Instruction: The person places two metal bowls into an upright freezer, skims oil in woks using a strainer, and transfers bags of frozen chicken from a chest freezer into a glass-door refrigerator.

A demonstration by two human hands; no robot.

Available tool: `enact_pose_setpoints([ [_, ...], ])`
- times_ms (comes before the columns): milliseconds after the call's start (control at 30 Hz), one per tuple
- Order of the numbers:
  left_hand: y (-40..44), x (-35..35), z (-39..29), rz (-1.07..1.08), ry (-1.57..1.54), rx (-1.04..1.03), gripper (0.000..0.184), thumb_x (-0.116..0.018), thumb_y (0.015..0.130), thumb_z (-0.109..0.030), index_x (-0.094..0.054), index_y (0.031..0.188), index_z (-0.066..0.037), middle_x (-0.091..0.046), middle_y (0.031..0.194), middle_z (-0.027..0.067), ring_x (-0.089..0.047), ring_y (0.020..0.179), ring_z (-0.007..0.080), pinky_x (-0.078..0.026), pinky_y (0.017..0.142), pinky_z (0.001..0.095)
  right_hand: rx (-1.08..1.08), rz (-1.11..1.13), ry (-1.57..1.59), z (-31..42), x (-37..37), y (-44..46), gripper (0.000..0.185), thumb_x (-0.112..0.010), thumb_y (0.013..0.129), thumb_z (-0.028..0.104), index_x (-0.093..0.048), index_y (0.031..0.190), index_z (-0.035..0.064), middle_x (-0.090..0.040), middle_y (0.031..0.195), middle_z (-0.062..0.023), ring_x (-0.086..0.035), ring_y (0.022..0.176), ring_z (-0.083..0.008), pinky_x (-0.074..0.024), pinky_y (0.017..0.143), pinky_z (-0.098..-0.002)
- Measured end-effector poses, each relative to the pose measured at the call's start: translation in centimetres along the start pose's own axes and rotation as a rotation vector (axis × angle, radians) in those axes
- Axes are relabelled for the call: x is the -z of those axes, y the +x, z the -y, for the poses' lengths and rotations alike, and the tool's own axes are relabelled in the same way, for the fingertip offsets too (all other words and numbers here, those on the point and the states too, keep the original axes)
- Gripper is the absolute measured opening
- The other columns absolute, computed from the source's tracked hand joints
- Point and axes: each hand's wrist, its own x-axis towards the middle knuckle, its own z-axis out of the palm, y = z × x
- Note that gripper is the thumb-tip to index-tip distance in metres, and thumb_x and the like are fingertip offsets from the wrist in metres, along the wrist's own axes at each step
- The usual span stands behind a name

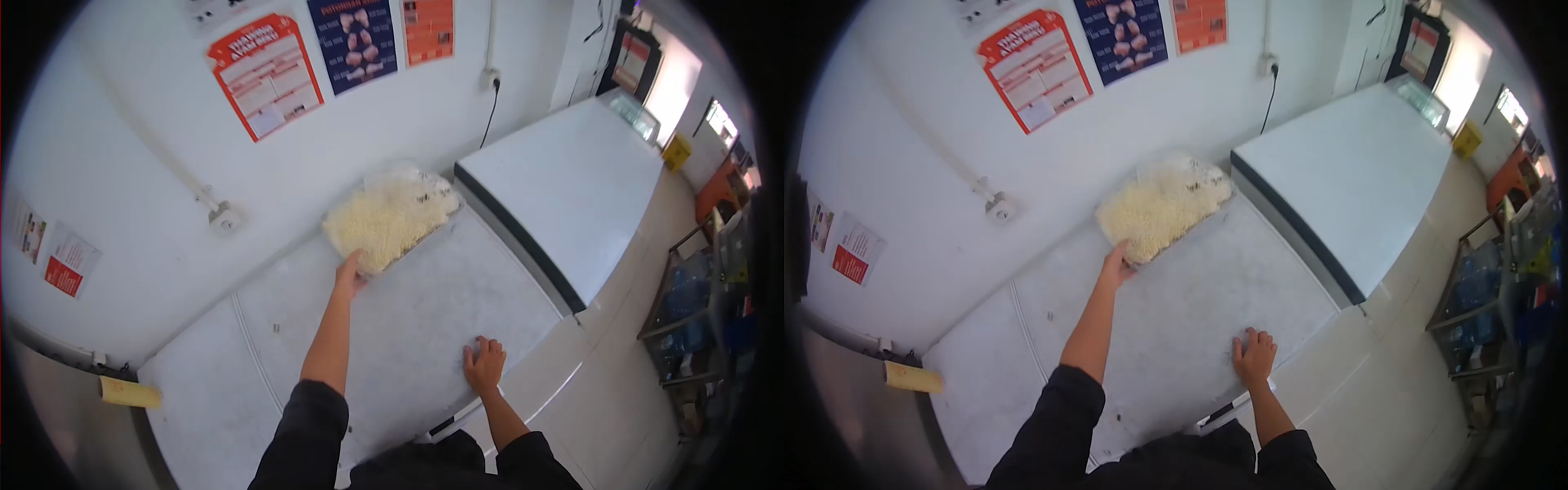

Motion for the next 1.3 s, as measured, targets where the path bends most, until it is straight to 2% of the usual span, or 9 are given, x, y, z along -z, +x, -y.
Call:
enact_pose_setpoints([
  [67,-0.1,-2.4,-2.9,-0.129,0.028,0.032,0.071,-0.075,0.072,-0.04,-0.049,0.124,0.001,-0.056,0.113,0.0164,-0.057,0.096,0.0295,-0.048,0.077,0.0457,-0.009,0.002,-0.005,-0.9,-1.2,0.0,0.039,-0.064,0.082,0.033,-0.058,0.108,0.0051,-0.055,0.096,-0.0132,-0.05,0.094,-0.0294,-0.0357,0.079,-0.0419],
  [167,0.7,-2.0,-4.2,-0.09,0.081,0.08,0.074,-0.075,0.072,-0.044,-0.047,0.128,-0.003,-0.054,0.122,0.0149,-0.055,0.103,0.0301,-0.041,0.091,0.0491,0.002,0.01,-0.039,-1.0,-0.8,0.6,0.038,-0.065,0.081,0.033,-0.059,0.106,0.0053,-0.055,0.094,-0.0127,-0.049,0.092,-0.0291,-0.0352,0.078,-0.0417],
  [467,1.1,-1.5,-2.7,-0.056,-0.039,0.08,0.074,-0.078,0.07,-0.042,-0.048,0.128,-0.007,-0.057,0.119,0.0111,-0.055,0.102,0.0262,-0.038,0.09,0.0443,-0.03,-0.002,0.024,-0.3,0.0,0.4,0.037,-0.066,0.081,0.03,-0.058,0.108,0.0054,-0.053,0.094,-0.0117,-0.049,0.094,-0.0283,-0.0351,0.081,-0.0407],
  [567,0.7,-1.2,-2.6,-0.058,-0.121,0.045,0.066,-0.08,0.07,-0.033,-0.052,0.121,-0.001,-0.061,0.108,0.0103,-0.059,0.092,0.0252,-0.046,0.072,0.0391,-0.024,-0.02,0.032,-0.2,0.2,0.0,0.038,-0.065,0.081,0.03,-0.057,0.108,0.0057,-0.053,0.095,-0.0114,-0.049,0.094,-0.0278,-0.0351,0.081,-0.0408],
  [667,-1.4,0.4,-3.0,-0.065,-0.166,0.048,0.067,-0.08,0.07,-0.032,-0.052,0.121,0.0,-0.062,0.11,0.0098,-0.061,0.09,0.0239,-0.047,0.067,0.0347,-0.021,-0.036,-0.006,0.1,0.4,-0.4,0.038,-0.065,0.081,0.03,-0.057,0.109,0.006,-0.053,0.096,-0.0115,-0.049,0.094,-0.0278,-0.0353,0.081,-0.041],
  [767,0.7,6.1,0.0,0.114,-0.241,-0.047,0.067,-0.079,0.071,-0.031,-0.052,0.122,0.002,-0.062,0.112,0.0114,-0.063,0.092,0.0238,-0.05,0.071,0.0341,-0.024,-0.04,-0.021,0.2,0.4,-0.9,0.039,-0.064,0.081,0.033,-0.059,0.108,0.0059,-0.054,0.096,-0.0115,-0.05,0.095,-0.0279,-0.0362,0.08,-0.0411],
  [867,-3.8,11.1,0.8,0.128,-0.258,-0.046,0.065,-0.077,0.074,-0.03,-0.051,0.123,0.003,-0.063,0.112,0.0134,-0.064,0.095,0.0237,-0.051,0.076,0.0351,-0.024,-0.054,-0.023,0.2,0.3,-1.1,0.039,-0.064,0.081,0.033,-0.059,0.109,0.006,-0.055,0.097,-0.0118,-0.05,0.095,-0.0281,-0.0367,0.081,-0.0414],
  [1167,-19.2,35.3,7.6,-0.084,-0.137,-0.036,0.063,-0.068,0.082,-0.03,-0.046,0.127,0.008,-0.06,0.119,0.0165,-0.061,0.105,0.0282,-0.05,0.089,0.0404,0.057,-0.163,0.086,-0.1,-0.5,-2.3,0.037,-0.062,0.084,0.029,-0.057,0.113,0.0058,-0.056,0.096,-0.0134,-0.05,0.096,-0.031,-0.0364,0.084,-0.044],
  [1300,-27.2,45.4,12.6,-0.208,-0.177,-0.033,0.067,-0.067,0.083,-0.031,-0.041,0.131,0.008,-0.054,0.127,0.0191,-0.054,0.116,0.0298,-0.046,0.095,0.0418,-0.082,-0.052,0.427,-2.0,-2.0,-2.4,0.031,-0.055,0.091,0.021,-0.053,0.119,0.005,-0.049,0.08,-0.007,-0.046,0.075,-0.0189,-0.0387,0.07,-0.0335],
])
